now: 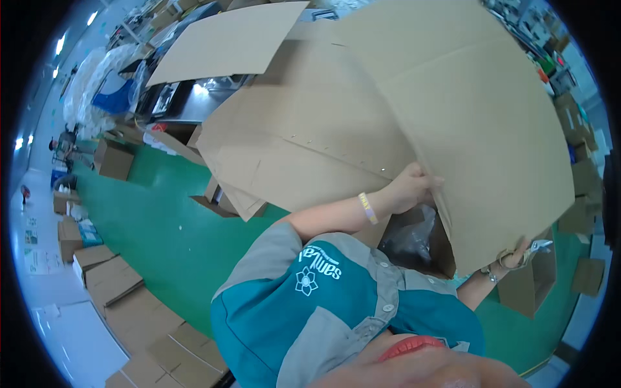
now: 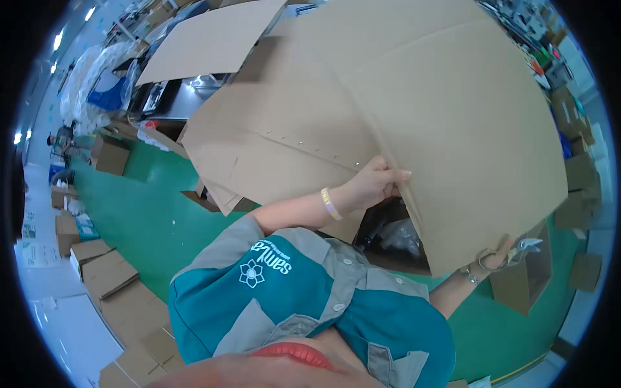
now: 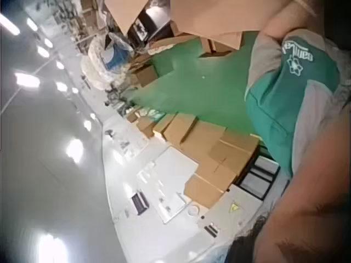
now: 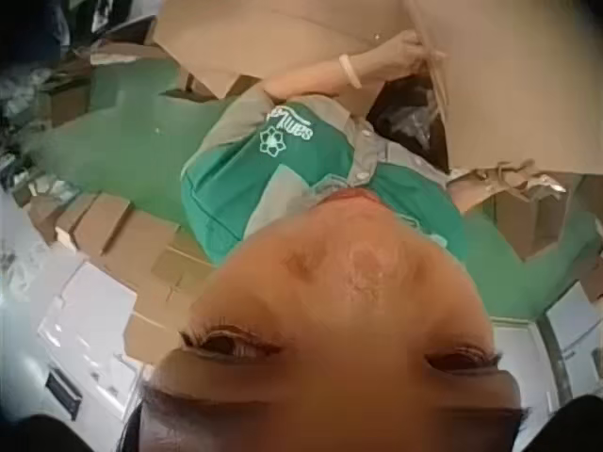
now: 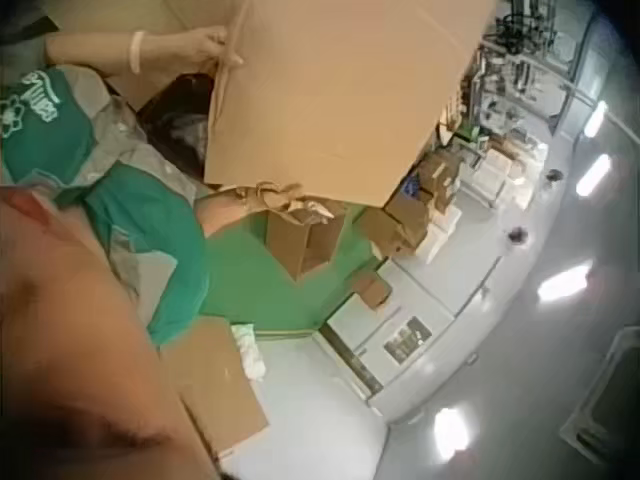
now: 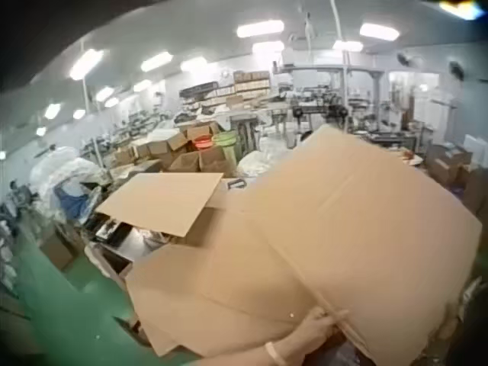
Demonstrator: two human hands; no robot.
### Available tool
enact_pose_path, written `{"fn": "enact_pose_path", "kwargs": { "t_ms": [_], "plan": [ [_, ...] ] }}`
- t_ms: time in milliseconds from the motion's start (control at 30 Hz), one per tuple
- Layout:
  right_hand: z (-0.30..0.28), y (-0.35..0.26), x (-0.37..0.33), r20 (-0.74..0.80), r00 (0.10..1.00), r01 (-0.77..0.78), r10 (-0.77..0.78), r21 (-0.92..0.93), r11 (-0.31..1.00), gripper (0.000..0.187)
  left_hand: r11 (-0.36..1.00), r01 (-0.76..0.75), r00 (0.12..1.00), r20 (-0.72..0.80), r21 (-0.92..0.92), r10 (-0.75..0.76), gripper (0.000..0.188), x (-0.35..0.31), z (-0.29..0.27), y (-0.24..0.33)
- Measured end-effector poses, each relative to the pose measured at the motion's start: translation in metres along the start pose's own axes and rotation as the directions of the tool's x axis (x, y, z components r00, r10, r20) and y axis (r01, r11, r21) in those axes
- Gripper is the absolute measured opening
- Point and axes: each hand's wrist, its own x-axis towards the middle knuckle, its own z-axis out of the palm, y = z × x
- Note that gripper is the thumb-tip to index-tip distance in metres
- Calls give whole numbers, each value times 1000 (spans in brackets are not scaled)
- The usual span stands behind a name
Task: The person cuts cardboard sheets along their edges using scissors and places the trimmed sheets onto a stack.
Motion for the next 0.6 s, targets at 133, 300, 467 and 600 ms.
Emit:
{"fn": "enact_pose_path", "kwargs": {
  "t_ms": [133,300,467,600],
  "plan": [
    [-19,13,-3,170,967,-209,188,119,971,21,952,-238,956,-126,193,264,14,-2,-9,67],
    [50,46,-62,177,900,-319,398,-354,879,11,754,-586,690,-305,296,656,13,-18,-90,190],
    [49,125,-83,123,924,-197,362,-659,726,23,594,-725,401,-488,348,775,20,-72,-209,323],
    [50,147,-69,55,952,-83,302,-902,425,33,519,-774,289,-527,364,800,14,-73,-257,362]
  ]
}}
